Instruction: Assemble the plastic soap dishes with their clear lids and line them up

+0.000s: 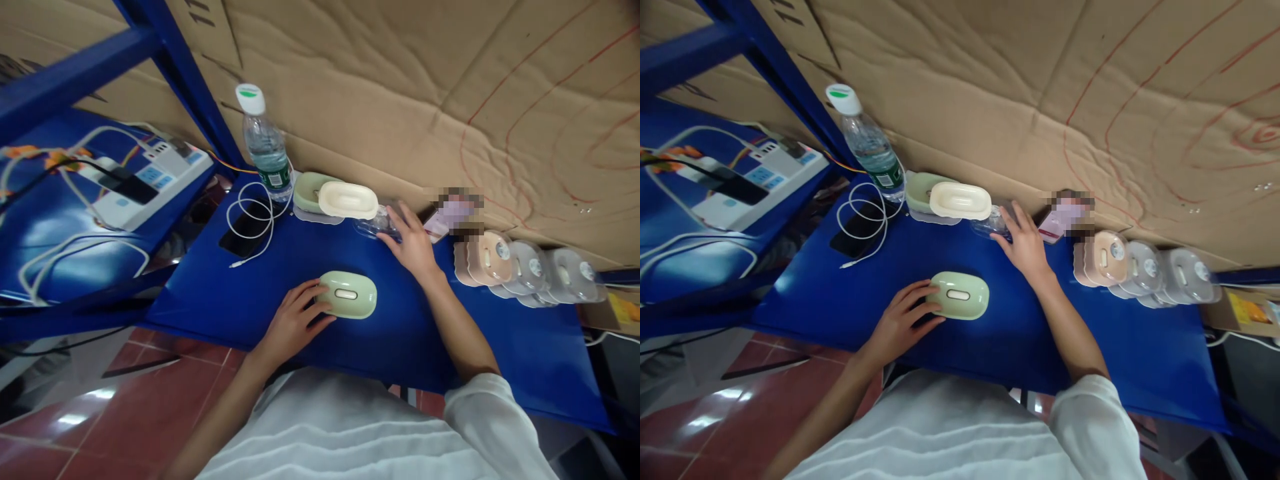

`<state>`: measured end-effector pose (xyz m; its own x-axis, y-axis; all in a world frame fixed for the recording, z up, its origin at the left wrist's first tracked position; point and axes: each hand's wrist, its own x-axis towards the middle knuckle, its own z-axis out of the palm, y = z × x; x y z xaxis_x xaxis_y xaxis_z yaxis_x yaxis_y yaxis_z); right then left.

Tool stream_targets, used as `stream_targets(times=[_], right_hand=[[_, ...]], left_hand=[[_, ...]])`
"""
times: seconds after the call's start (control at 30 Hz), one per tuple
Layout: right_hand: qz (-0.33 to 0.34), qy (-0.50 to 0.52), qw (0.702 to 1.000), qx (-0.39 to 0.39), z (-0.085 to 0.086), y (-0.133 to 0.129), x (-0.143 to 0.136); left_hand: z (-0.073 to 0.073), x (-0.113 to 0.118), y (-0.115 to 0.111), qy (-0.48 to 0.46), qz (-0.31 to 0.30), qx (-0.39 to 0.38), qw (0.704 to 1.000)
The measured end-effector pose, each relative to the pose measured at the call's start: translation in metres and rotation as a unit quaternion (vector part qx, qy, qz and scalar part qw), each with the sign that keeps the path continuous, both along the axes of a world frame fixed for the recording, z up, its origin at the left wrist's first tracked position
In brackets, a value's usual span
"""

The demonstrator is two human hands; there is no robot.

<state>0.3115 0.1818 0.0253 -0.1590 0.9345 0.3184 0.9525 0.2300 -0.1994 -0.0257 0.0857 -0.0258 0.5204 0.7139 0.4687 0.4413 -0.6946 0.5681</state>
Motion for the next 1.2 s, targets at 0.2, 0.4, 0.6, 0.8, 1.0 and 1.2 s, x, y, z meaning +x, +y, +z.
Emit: stream_targets(times=[0.2,0.4,0.6,0.8,1.0,1.2], right_hand=[[-0.016,-0.011,0.999,0.044,0.017,-0.074,0.009],[0.045,0.067,0.996,0.039,-0.002,-0.140,-0.008],[0.132,0.076,0.988,-0.023,-0.030,-0.151,-0.053],[0.153,0.074,0.985,-0.036,-0.039,-0.148,-0.060],[0.142,0.055,0.988,-0.007,-0.041,-0.150,-0.058],[0.172,0.027,0.984,0.025,-0.041,-0.156,-0.058]], left_hand=[[0.002,0.001,0.004,-0.010,-0.018,-0.021,1.000],[0.003,0.004,0.005,-0.007,0.004,-0.043,0.999],[-0.003,0.005,0.006,-0.022,0.005,-0.065,0.998],[-0.004,0.006,0.007,-0.008,0.002,-0.063,0.998],[-0.004,0.007,0.009,-0.010,-0.001,-0.065,0.998],[-0.006,0.004,0.003,0.013,0.012,-0.052,0.998]])
